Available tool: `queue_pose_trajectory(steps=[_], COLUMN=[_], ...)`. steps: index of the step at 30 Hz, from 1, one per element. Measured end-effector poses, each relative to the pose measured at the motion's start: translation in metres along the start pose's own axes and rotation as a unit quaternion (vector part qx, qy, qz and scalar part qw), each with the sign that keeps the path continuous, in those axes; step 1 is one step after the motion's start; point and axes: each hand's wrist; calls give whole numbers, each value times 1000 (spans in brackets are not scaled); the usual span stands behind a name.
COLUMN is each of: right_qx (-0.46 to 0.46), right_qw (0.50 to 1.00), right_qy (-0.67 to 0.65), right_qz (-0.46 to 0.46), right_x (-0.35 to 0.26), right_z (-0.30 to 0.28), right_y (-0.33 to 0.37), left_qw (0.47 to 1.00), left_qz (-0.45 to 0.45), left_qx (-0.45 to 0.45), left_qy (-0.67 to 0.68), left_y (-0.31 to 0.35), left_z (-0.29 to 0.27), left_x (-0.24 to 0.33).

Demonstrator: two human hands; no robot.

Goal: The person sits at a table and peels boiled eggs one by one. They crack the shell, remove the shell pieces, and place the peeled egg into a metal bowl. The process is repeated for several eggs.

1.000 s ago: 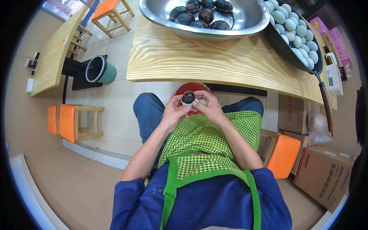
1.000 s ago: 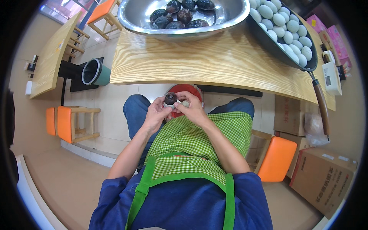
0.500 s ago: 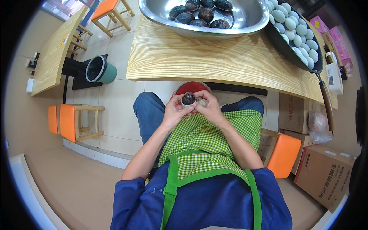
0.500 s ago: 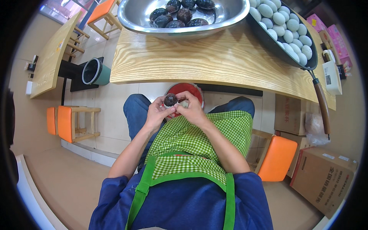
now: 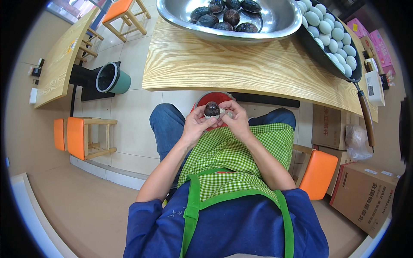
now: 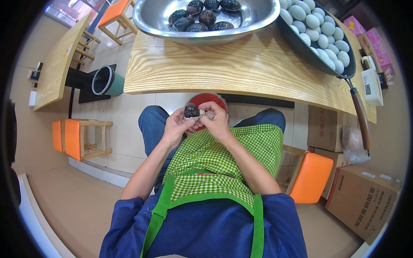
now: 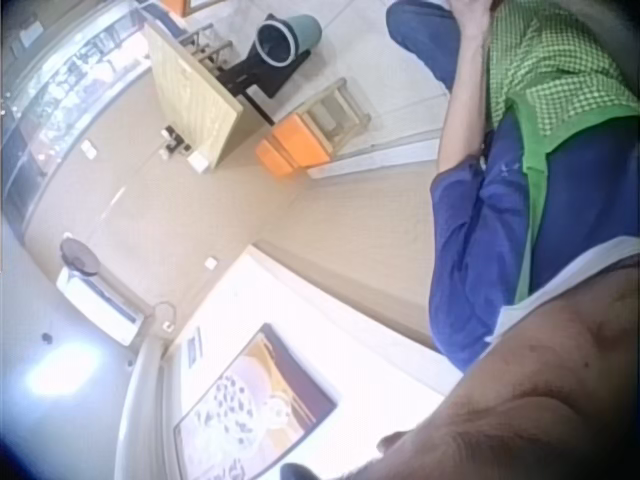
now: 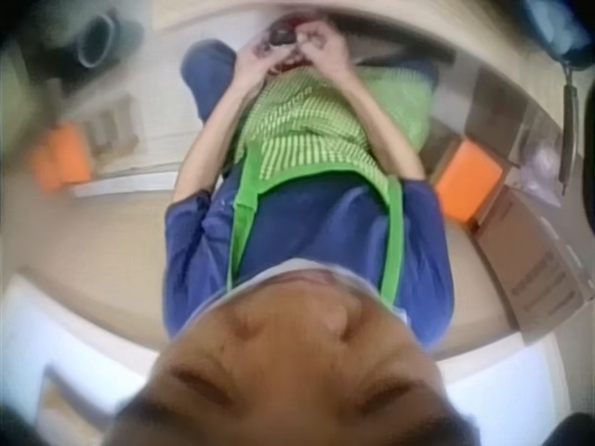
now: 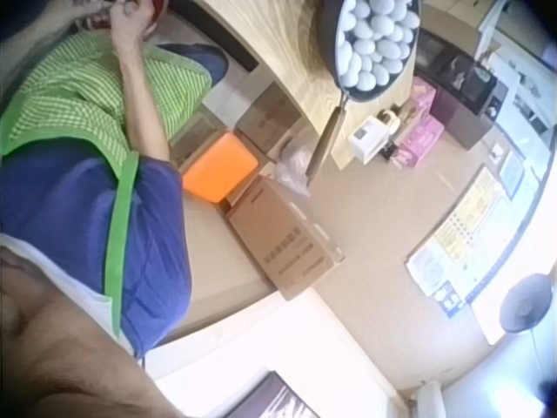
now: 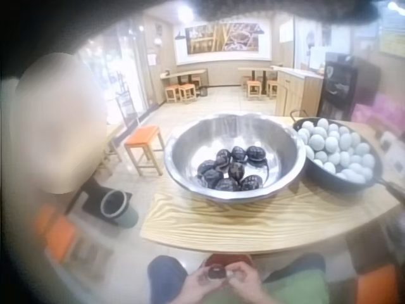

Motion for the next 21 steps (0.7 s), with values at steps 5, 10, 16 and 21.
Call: queue_pose_trajectory(steps=[5, 10, 16, 21], right_qx=[-24, -22, -48, -69], right_qw=[999, 996, 992, 974], right_qy=[-31, -40, 116, 192], right_qz=[25, 77, -31, -95], right_x=[-1, -8, 6, 4], right_z=[-2, 2, 4, 3], right_y=[-4, -8, -8, -5], left_qw=[997, 989, 998, 999], left_qz=[1, -26, -23, -19], left_qx=[-56, -101, -30, 11], left_qy=[44, 102, 49, 36], left_y=[-4, -4, -1, -3], left_z=[-11, -17, -6, -7], left_x=[-4, -1, 1, -5])
Point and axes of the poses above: each hand's wrist, its own y-axis away from the middle knuckle, its own z-axis out of the palm, x = y × z, and after that the axes turned 14 degrees about -z, right-handed
